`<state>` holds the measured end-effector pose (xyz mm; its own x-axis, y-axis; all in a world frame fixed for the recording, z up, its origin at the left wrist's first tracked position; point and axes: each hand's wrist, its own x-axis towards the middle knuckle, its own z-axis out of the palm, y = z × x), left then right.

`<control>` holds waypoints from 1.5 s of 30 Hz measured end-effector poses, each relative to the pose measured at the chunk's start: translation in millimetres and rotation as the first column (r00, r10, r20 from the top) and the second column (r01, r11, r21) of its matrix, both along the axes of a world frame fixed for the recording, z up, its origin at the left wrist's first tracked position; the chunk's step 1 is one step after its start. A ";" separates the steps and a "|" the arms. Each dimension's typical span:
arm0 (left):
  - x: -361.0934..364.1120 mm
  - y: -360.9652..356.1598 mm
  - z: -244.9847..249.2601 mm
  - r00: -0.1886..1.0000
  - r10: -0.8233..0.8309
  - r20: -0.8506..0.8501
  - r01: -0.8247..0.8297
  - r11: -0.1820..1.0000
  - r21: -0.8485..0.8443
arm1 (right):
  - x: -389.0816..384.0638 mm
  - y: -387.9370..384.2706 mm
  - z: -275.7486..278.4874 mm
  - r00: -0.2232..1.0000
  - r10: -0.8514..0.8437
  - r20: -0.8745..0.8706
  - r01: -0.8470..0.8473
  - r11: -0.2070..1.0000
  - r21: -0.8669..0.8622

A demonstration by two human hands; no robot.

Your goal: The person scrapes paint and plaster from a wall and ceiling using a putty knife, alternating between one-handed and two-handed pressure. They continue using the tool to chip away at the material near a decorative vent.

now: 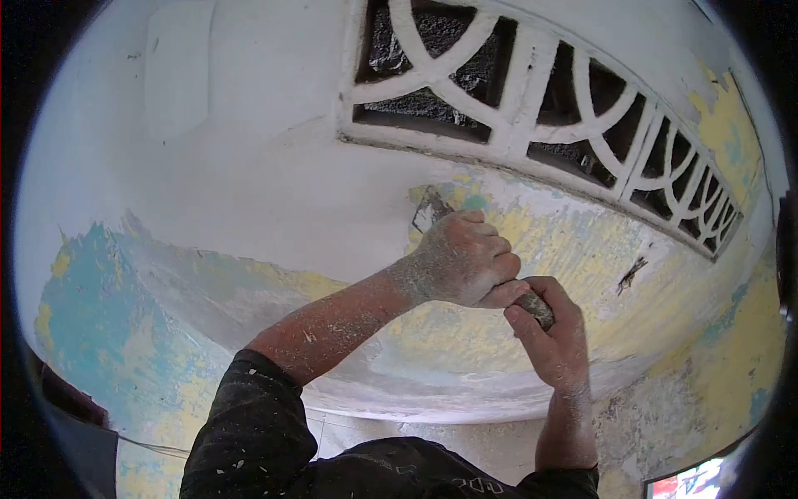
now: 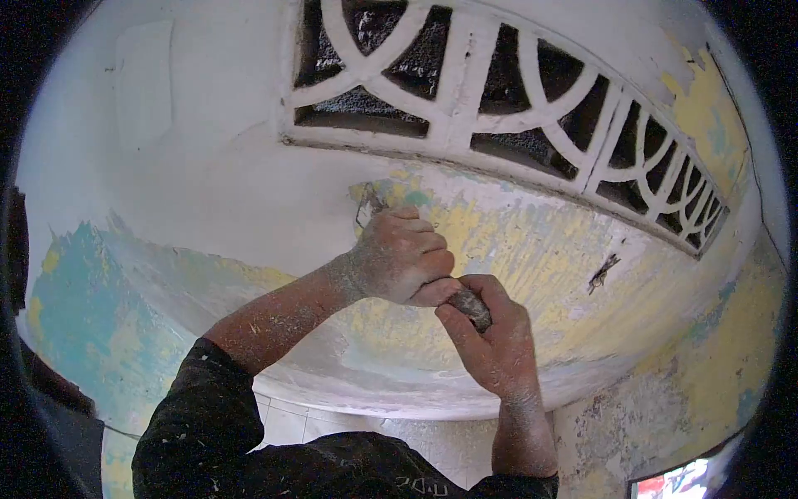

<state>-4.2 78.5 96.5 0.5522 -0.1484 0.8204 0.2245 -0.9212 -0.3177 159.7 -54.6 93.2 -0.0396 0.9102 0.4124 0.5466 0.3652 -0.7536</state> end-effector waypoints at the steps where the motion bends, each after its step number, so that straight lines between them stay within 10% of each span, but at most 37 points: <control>1: 1.6 0.5 -0.9 1.000 0.011 -0.007 -0.011 1.000 -0.011 | -2.0 1.1 3.4 1.000 0.003 0.006 -0.003 1.000 -0.004; 15: 39.3 -31.6 35.4 0.985 -0.111 0.130 0.106 0.993 0.044 | 21.8 -30.3 39.7 0.988 -0.080 0.130 0.030 0.938 0.346; 31: 17.0 8.0 6.6 0.972 0.186 0.145 -0.180 0.982 -0.055 | 14.4 30.3 38.8 0.964 -0.008 0.267 -0.068 0.959 0.274; 42: 33.6 -3.9 27.2 0.989 0.005 0.150 0.000 0.999 -0.034 | 29.1 31.1 49.8 0.982 0.047 0.182 -0.102 0.947 0.306; 45: 0.1 14.2 13.8 0.955 0.236 0.180 -0.239 0.971 -0.006 | -0.1 49.7 49.0 0.962 0.089 0.259 -0.153 0.959 0.239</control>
